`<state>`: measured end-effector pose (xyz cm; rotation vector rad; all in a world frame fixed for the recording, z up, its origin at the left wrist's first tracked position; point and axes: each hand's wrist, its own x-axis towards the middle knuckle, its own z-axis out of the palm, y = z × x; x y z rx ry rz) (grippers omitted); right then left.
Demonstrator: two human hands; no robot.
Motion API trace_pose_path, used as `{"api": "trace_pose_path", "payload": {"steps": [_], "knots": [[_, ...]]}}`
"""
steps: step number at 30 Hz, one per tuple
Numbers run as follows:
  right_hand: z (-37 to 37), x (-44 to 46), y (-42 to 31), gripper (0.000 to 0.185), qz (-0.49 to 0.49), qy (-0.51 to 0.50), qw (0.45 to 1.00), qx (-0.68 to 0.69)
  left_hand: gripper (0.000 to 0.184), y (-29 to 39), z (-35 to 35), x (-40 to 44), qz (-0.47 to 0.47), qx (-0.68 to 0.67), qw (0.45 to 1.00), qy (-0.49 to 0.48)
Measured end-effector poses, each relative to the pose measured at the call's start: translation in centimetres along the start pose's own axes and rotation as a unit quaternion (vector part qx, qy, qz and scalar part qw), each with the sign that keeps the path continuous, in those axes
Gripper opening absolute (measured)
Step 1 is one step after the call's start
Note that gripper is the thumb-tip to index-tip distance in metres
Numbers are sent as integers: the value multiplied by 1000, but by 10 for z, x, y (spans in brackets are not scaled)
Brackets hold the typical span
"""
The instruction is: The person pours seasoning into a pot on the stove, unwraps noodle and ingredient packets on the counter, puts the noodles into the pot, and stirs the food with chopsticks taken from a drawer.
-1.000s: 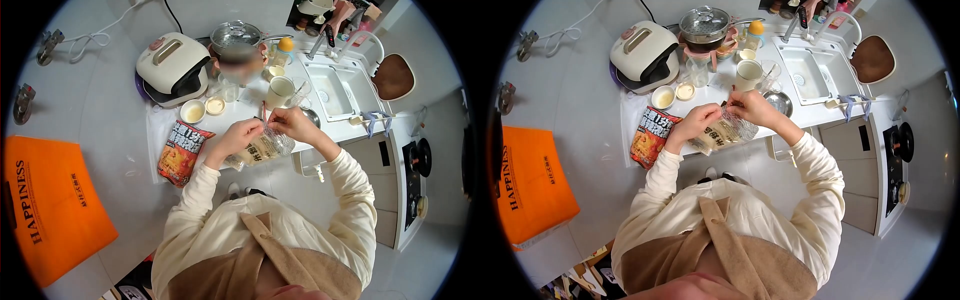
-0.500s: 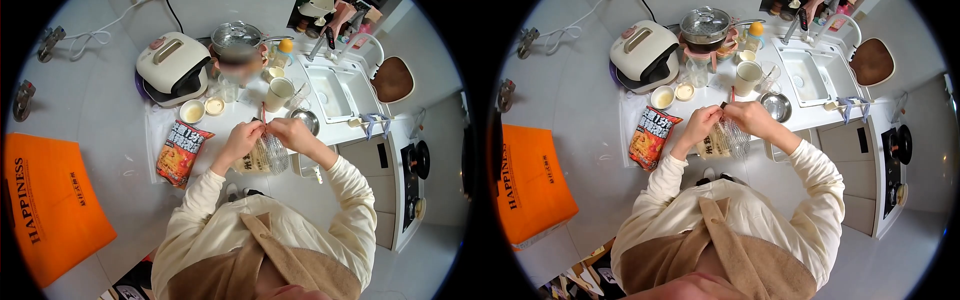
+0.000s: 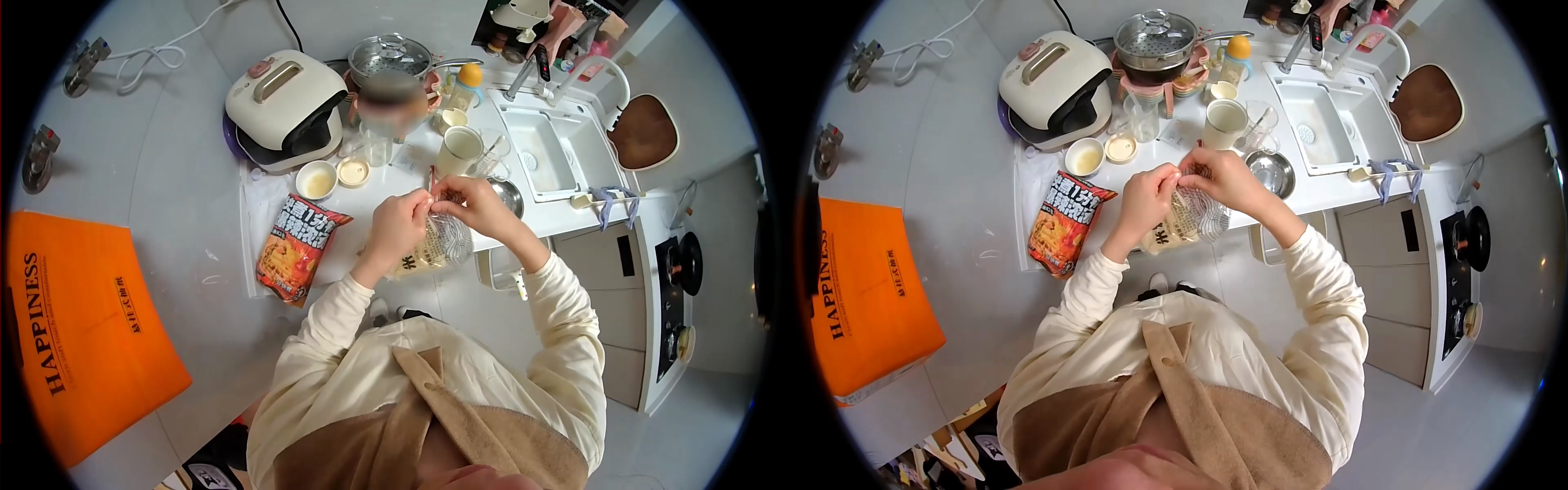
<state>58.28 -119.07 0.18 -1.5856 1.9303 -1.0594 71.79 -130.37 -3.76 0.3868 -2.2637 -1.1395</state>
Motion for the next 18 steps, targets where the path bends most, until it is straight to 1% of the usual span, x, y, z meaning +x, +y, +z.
{"api": "trace_pose_path", "payload": {"steps": [1, 2, 3, 4, 5, 7, 8, 10, 11, 12, 15, 16, 17, 18], "knots": [[-6, 2, -6, 15, -38, -28, 994, -95, 12, 1, -1, -1, 15, 26, 999, -11], [-6, 2, -8, 12, -103, -6, 988, -118, 12, 1, -3, -3, 31, 52, 998, -23], [-7, 3, -8, 14, -110, -17, 986, -122, 12, 1, -4, -2, 46, 77, 995, -33], [-7, 4, -7, 16, -117, -30, 985, -126, 11, 1, -5, -2, 33, 78, 995, -44], [-6, 4, -7, 19, -123, -43, 983, -130, 12, -1, -6, -3, 18, 57, 997, -55], [1, 3, -11, 15, -158, 1, 972, -176, 13, -7, -9, -1, -11, 16, 997, -72], [5, 2, -13, 14, -175, 23, 964, -199, 14, -11, -9, -1, -32, -49, 995, -78], [10, 3, -13, 14, -246, 48, 928, -275, 16, -21, -7, -2, -71, -178, 977, -89], [13, 3, -12, 15, -280, 61, 906, -311, 14, -28, -4, -4, -77, -208, 970, -98], [15, 4, -10, 20, -312, 76, 895, -310, 13, -32, -3, -4, -82, -236, 962, -107], [14, 4, -7, 14, -306, 67, 909, -275, 13, -34, -2, -6, -100, -300, 942, -115], [15, 2, -6, 11, -224, 60, 954, -190, 14, -29, -5, -5, -105, -317, 936, -113], [17, 0, -6, 8, -139, 51, 984, -103, 14, -24, -10, -4, -85, -256, 955, -121], [18, 0, -6, 8, -52, 40, 998, -13, 15, -9, -24, 0, -65, -194, 970, -129]]}}
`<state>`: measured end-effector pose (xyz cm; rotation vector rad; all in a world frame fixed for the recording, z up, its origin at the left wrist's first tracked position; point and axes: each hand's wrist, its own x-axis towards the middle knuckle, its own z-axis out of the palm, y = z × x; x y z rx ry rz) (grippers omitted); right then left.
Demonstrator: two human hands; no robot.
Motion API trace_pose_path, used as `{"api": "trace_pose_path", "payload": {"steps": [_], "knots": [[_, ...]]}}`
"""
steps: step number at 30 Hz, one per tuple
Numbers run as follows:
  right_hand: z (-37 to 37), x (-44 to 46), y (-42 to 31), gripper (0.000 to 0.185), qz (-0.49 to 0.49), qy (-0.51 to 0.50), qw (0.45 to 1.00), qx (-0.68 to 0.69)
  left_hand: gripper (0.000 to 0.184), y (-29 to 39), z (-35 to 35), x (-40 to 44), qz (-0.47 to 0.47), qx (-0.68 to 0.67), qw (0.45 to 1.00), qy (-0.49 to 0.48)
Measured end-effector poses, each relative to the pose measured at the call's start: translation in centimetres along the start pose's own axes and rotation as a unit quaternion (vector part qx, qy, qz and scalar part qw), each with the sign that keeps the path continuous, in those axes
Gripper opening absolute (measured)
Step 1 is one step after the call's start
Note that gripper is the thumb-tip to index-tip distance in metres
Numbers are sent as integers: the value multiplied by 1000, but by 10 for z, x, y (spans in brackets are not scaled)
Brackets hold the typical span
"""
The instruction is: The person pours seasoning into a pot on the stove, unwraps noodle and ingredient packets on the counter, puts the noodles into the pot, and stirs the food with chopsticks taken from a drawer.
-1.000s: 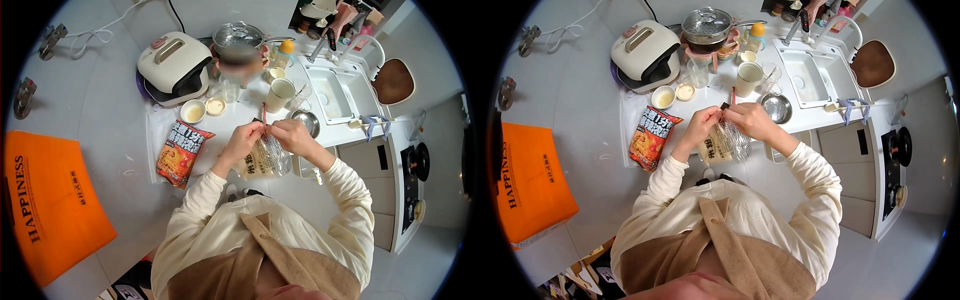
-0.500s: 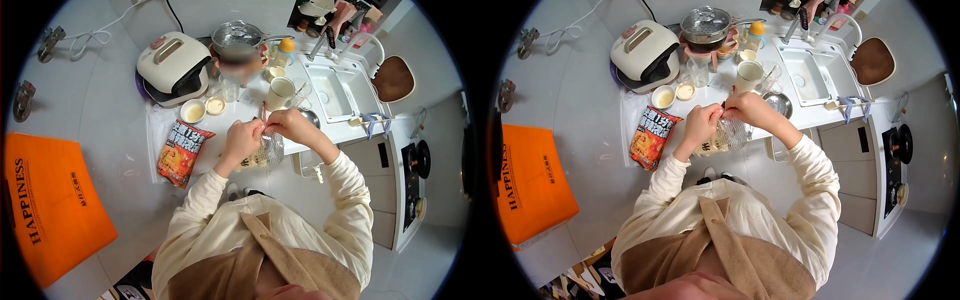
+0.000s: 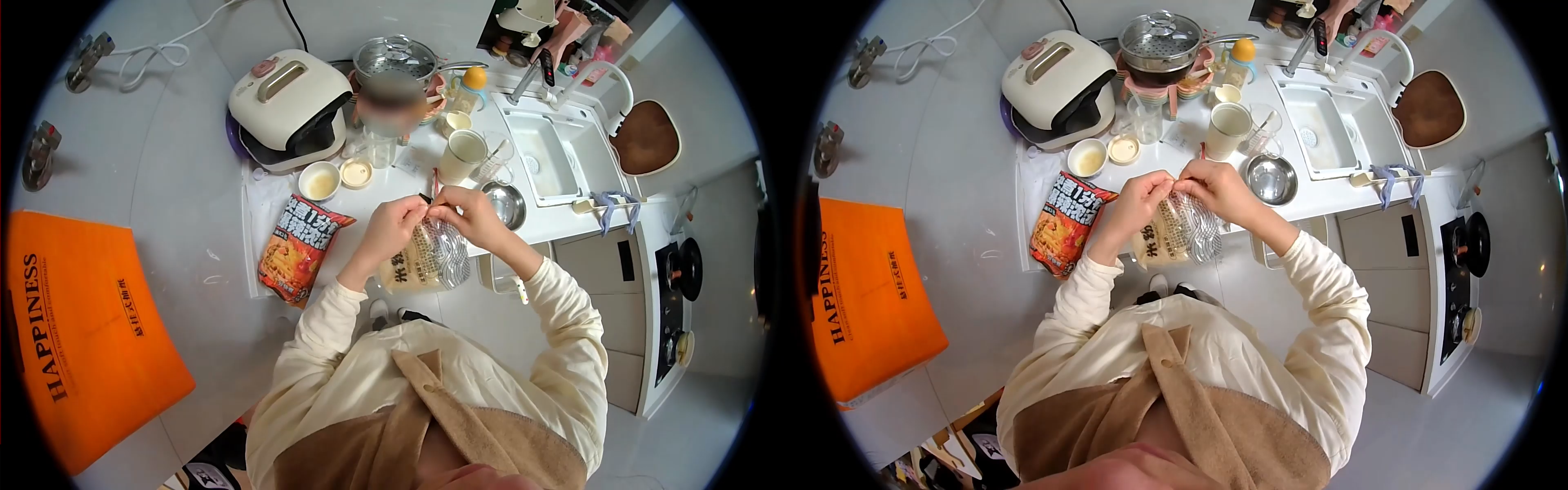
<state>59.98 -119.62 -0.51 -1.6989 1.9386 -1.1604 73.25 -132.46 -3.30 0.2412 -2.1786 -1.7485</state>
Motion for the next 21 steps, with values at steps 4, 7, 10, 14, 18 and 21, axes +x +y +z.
{"api": "trace_pose_path", "payload": {"steps": [4, 7, 10, 14, 18, 21], "knots": [[-7, -3, 3, 13, 104, -72, 975, 182, 16, 15, -8, -2, 28, 20, 999, -39], [-13, -5, 2, 14, 57, -70, 985, 148, 17, 16, -9, -1, 66, 46, 996, -42], [-21, -4, -9, 13, 43, -90, 993, 62, 18, 19, -10, 1, 67, 70, 994, -59], [-24, -4, -23, 14, 4, -70, 997, -17, 13, 29, -8, 3, 122, 221, 967, -38], [-16, -4, -13, 14, -30, -32, 996, -75, 11, 21, 2, 6, 250, 342, 905, 28], [-12, -5, -14, 14, 85, -25, 996, -11, 13, 11, 9, 12, 326, 388, 858, 86]]}}
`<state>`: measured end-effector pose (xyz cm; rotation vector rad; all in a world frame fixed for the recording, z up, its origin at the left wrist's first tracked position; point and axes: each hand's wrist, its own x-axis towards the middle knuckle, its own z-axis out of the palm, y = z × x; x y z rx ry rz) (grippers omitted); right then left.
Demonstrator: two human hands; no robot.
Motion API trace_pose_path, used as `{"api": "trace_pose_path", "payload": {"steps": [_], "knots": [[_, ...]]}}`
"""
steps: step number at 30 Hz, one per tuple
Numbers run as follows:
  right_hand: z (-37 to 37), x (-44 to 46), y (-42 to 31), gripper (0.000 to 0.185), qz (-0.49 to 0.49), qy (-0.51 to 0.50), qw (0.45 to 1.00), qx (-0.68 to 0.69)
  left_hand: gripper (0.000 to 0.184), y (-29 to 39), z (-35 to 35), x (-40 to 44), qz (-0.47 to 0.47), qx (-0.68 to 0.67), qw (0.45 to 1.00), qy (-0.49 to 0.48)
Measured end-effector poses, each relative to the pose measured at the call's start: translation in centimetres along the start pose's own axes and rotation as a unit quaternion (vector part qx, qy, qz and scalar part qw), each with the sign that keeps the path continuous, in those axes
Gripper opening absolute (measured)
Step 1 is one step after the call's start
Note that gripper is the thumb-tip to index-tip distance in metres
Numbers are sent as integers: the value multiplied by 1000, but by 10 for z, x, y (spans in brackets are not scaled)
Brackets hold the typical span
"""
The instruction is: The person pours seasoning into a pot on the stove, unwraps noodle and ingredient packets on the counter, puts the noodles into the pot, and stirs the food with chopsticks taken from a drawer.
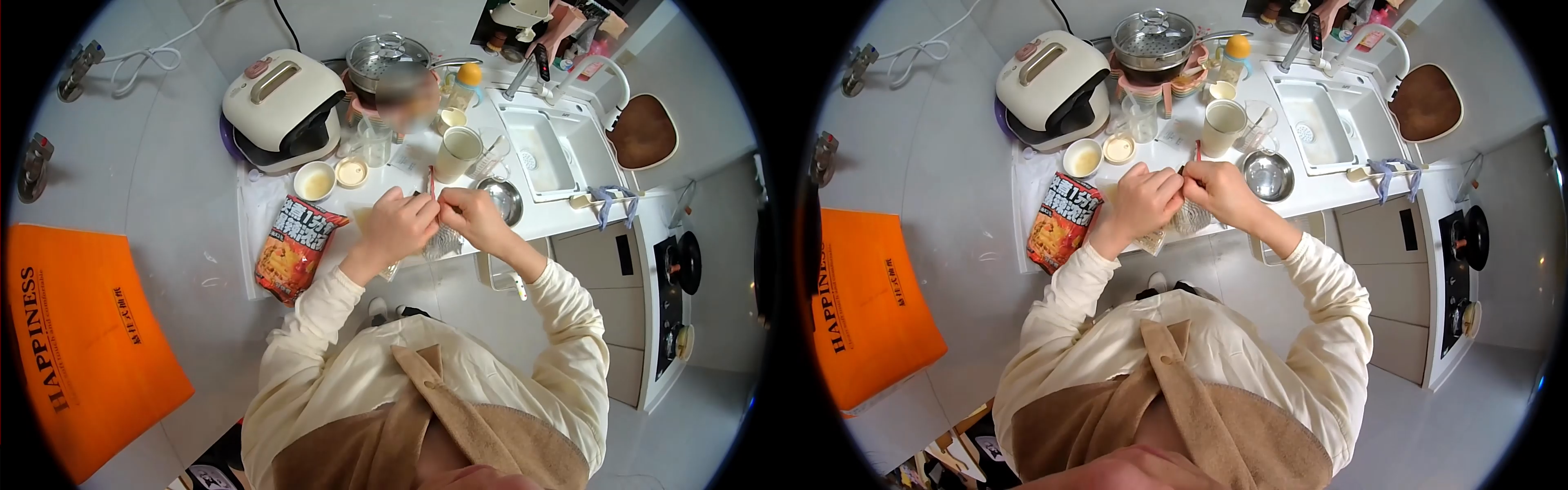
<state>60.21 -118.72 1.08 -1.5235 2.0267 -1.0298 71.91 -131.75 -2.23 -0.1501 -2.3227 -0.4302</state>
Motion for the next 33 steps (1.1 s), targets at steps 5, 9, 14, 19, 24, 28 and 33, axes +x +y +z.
{"api": "trace_pose_path", "payload": {"steps": [5, 9, 14, 19, 24, 28, 33], "knots": [[27, 1, 18, 14, 253, 4, 839, 482, 14, -5, 15, -9, 70, 66, 995, 36], [25, -1, 18, 17, 214, -9, 857, 469, 13, -10, 12, -7, 36, 43, 998, 42], [-9, 5, 15, 15, -121, -26, 990, -72, 6, -6, 15, -11, -111, -104, 988, 24], [-3, -1, -2, 14, -416, 82, 857, -294, 11, -20, 15, -19, -303, -269, 910, 84], [6, -35, -8, 14, -404, 191, 886, -121, 15, -54, 3, -58, -412, -258, 855, 182], [-9, -68, 8, 11, -166, 465, 846, 203, 17, -80, -13, -104, -475, -163, 814, 291], [43, -46, 83, 11, 171, 350, 892, 228, 18, -66, -21, -116, -499, -164, 776, 349]]}}
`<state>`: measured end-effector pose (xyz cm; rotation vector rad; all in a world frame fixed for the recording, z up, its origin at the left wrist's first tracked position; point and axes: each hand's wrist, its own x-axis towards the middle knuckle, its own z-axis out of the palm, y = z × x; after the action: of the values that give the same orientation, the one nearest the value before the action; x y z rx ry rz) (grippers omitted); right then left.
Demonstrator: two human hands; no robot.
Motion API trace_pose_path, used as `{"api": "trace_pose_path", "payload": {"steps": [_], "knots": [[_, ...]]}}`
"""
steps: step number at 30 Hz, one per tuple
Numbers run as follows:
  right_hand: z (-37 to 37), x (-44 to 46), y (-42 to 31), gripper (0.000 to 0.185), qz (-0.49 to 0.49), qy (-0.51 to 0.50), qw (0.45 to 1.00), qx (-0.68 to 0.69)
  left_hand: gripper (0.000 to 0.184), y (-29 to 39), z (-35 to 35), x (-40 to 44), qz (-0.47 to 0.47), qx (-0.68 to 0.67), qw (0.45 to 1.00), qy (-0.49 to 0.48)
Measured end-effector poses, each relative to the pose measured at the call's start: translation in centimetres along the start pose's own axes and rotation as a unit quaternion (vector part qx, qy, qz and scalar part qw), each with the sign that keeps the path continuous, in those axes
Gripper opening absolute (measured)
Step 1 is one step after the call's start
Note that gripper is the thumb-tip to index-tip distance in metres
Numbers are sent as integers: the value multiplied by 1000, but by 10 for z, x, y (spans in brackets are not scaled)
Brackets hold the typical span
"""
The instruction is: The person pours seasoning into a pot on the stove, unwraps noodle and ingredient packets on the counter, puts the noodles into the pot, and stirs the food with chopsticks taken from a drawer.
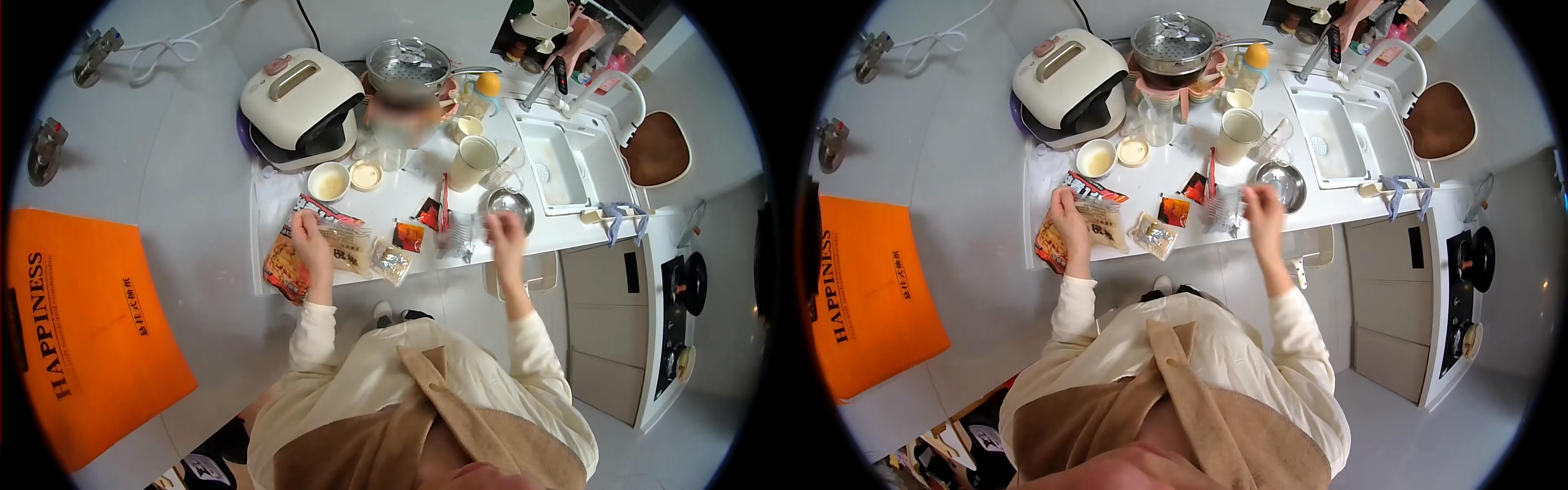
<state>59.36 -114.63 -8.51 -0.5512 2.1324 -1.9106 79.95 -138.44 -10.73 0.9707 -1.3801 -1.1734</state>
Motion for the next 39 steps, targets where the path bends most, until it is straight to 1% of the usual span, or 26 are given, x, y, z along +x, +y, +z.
{"api": "trace_pose_path", "payload": {"steps": [1, 3, 5, 6, 8, 9, 10, 11, 12, 13, 14, 15, 17, 18, 19, 21, 22, 25, 27, 28, 31, 32, 35, 36, 37, 39], "knots": [[17, 13, 32, 12, 21, -40, 999, -15, 18, -1, 3, -3, -8, -11, 1000, -6], [47, 35, 81, 17, 28, -62, 994, -87, 18, -3, 10, -12, -25, -32, 999, -14], [64, 40, 89, 25, 42, -114, 979, -163, 20, 1, 17, -20, -59, -57, 997, -16], [71, 45, 81, 38, -10, -126, 939, -320, 20, 3, 19, -24, -76, -69, 995, -17], [67, 40, 65, 45, -31, -152, 910, -385, 21, 7, 26, -26, -90, -93, 991, -15], [67, 27, 27, 48, -41, -166, 893, -417, 21, 8, 29, -27, -85, -89, 992, -14], [67, 15, 3, 57, 83, -248, 945, -198, 21, 10, 35, -27, -81, -86, 993, -11], [71, 2, 6, 56, 15, -299, 949, -96, 21, 11, 39, -28, -79, -81, 994, -10], [80, -10, 7, 53, -6, -317, 945, -79, 21, 15, 43, -29, -95, -96, 990, -36], [90, -18, 5, 50, -33, -333, 940, -60, 21, 22, 45, -31, -131, -169, 974, -77], [92, -21, -1, 42, -3, -288, 956, -60, 21, 29, 48, -31, -164, -241, 949, -119], [90, -19, -5, 41, 19, -278, 961, -6, 22, 34, 50, -32, -196, -311, 916, -161], [83, -16, -10, 39, 61, -259, 959, 101, 27, 29, 45, -35, -258, -295, 878, -276], [77, -18, -26, 39, 130, -304, 937, 117, 27, 44, 44, -39, -271, -281, 861, -327], [72, -22, -37, 39, 115, -308, 942, 72, 28, 55, 45, -42, -285, -265, 840, -378], [66, -26, -50, 39, 82, -316, 945, -18, 29, 65, 51, -45, -257, -236, 862, -367], [64, -25, -44, 39, -23, -305, 950, -63, 28, 68, 52, -48, -234, -222, 874, -364], [56, -22, -61, 39, -5, -324, 935, -144, 26, 68, 55, -60, -187, -198, 896, -351], [55, -20, -64, 39, -64, -311, 939, -132, 26, 72, 55, -66, -127, -169, 913, -349], [53, -24, -65, 38, -89, -306, 940, -126, 27, 77, 52, -61, -140, -172, 897, -382], [53, -30, -79, 37, -144, -309, 933, -114, 32, 84, 47, -33, -318, -291, 775, -462], [53, -30, -80, 40, -183, -298, 926, -141, 38, 87, 47, -29, -307, -305, 763, -480], [55, -11, -93, 43, -79, -367, 927, -13, 50, 73, 48, -34, -298, -382, 724, -491], [64, -7, -88, 45, -44, -382, 916, 119, 68, 79, 48, -34, -270, -419, 687, -528], [63, -12, -85, 45, 13, -386, 912, 140, 81, 85, 51, -34, -249, -430, 664, -558], [58, -10, -91, 44, 114, -399, 895, 165, 88, 107, 54, -24, -203, -459, 613, -610]]}}
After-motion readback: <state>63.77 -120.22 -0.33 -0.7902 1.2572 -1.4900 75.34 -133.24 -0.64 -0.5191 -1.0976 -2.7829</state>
